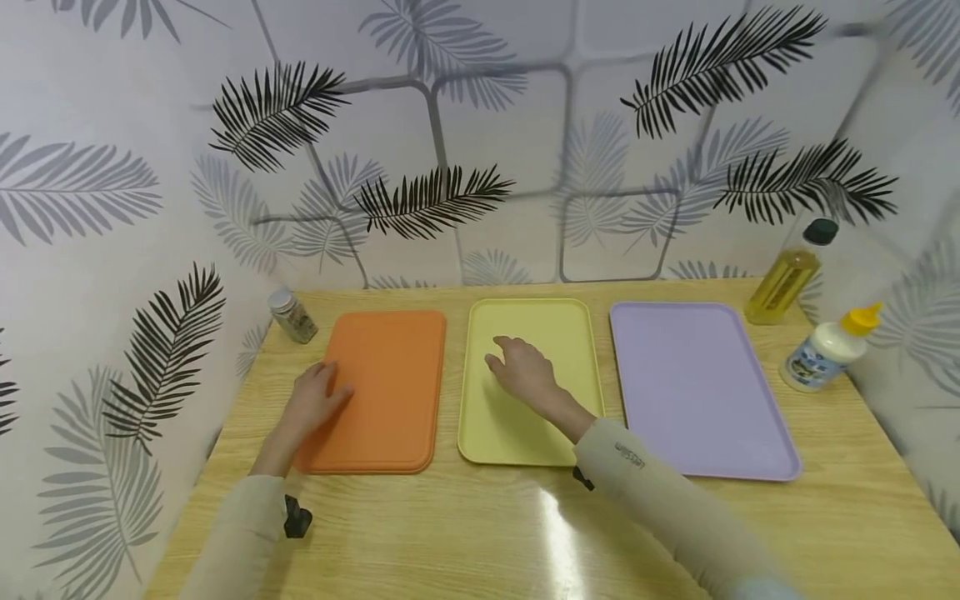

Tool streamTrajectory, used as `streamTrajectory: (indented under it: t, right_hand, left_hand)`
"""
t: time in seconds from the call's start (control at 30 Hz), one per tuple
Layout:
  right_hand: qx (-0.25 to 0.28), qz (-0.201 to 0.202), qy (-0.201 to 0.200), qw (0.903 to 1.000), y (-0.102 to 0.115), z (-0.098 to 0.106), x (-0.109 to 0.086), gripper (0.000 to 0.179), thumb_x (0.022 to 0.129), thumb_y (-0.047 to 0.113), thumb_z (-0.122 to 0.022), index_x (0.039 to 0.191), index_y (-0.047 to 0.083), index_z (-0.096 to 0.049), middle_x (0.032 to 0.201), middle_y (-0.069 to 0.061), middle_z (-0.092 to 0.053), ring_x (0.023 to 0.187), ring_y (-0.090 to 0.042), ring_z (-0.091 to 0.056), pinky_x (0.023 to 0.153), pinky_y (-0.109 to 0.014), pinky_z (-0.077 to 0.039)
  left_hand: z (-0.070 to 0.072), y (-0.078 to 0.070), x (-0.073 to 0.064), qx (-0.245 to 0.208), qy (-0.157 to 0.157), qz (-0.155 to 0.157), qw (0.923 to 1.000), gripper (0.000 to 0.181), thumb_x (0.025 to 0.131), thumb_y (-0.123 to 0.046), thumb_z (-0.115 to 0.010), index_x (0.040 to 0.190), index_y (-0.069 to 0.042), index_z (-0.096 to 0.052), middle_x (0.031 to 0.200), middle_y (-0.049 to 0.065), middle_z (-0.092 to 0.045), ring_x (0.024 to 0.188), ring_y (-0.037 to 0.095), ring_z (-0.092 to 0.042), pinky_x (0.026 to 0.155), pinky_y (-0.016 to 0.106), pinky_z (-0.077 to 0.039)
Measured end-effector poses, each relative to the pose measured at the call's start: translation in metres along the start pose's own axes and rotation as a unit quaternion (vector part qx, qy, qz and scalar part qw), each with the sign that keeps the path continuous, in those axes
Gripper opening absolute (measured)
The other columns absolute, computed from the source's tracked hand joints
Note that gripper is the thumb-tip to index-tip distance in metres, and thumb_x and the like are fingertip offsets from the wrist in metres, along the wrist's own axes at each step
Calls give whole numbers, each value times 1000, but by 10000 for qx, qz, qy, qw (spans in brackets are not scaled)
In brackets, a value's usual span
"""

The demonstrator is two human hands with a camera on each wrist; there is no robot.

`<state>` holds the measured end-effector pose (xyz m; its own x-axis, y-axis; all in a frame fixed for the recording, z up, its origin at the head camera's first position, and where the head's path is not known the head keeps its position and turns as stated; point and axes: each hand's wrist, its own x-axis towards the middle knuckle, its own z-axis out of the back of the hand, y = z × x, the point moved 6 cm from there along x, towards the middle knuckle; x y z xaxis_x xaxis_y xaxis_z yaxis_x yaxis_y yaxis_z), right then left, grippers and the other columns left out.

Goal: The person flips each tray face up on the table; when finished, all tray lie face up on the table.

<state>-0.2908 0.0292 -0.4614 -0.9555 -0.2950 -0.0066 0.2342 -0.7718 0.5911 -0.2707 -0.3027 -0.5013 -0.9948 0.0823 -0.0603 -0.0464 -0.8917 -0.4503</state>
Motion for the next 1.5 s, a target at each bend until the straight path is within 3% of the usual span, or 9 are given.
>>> streamTrajectory:
  t: [0.1,0.27,0.53,0.67,0.77,0.97,1.03,1.23,1.5]
  right_hand:
    - [-23,68,68,10000,14,-11,7,47,99,26,-55,138,0,-49,118,-20,-62,74,-24,-62,49,-28,-49]
    - [-76,369,135,9992,38,-33,15,49,99,27,-55,140,1,-47,129,-20,-57,114,-36,-56,74,-43,-57]
    - [-168,637,383,9971,63,-64,18,47,100,25,-52,142,3,-45,135,-21,-52,122,-40,-47,92,-47,-50]
    - [-409,710,368,9960,63,-74,19,44,100,24,-52,139,2,-49,132,-21,-54,121,-38,-49,95,-45,-48]
    - [-539,861,245,9945,62,-79,22,37,100,20,-53,132,0,-55,120,-18,-62,113,-33,-55,96,-42,-45]
    - [-812,1138,162,9900,65,-93,24,14,99,16,-53,97,3,-60,86,-12,-62,85,-27,-57,82,-37,-42]
    - [-1036,1081,132,9886,66,-97,21,16,99,18,-53,92,4,-58,82,-12,-60,82,-27,-55,79,-37,-41]
    - [-1742,695,-70,9822,71,-106,16,22,98,24,-51,100,3,-59,91,-15,-59,90,-28,-55,79,-36,-45]
    - [-309,-83,1,9995,73,-108,17,34,94,22,-54,119,-1,-58,117,-21,-55,112,-39,-46,89,-47,-46]
  left_hand:
    - [0,7,-1,50,72,69,9999,62,99,-24,-54,142,14,-31,144,41,-25,129,59,-26,105,64,-27]
    - [-1,14,-1,174,53,-20,9998,62,99,-26,-54,140,16,-33,141,42,-29,126,60,-30,104,64,-28]
    - [-4,19,-2,192,9,-198,9996,60,97,-22,-57,136,19,-37,134,39,-43,124,53,-40,104,59,-34]
    - [-4,22,-2,135,137,-130,9997,59,98,-21,-57,137,19,-36,136,38,-42,126,52,-40,105,58,-33]
    - [-1,20,-1,108,266,-110,9995,58,97,-18,-57,137,18,-36,136,38,-41,126,52,-39,106,58,-33]
    - [4,15,0,59,412,-17,9991,55,95,-13,-60,133,20,-39,133,40,-42,125,53,-39,105,58,-33]
    - [4,14,-1,21,438,11,9990,55,94,-12,-61,132,21,-40,132,40,-43,124,53,-40,105,57,-34]
    - [1,16,-3,-90,435,103,9990,55,93,-11,-63,132,21,-41,132,39,-44,125,52,-40,105,57,-34]
    - [8,22,-4,-259,177,-55,9995,55,91,-13,-65,131,19,-45,132,37,-47,124,51,-43,104,57,-36]
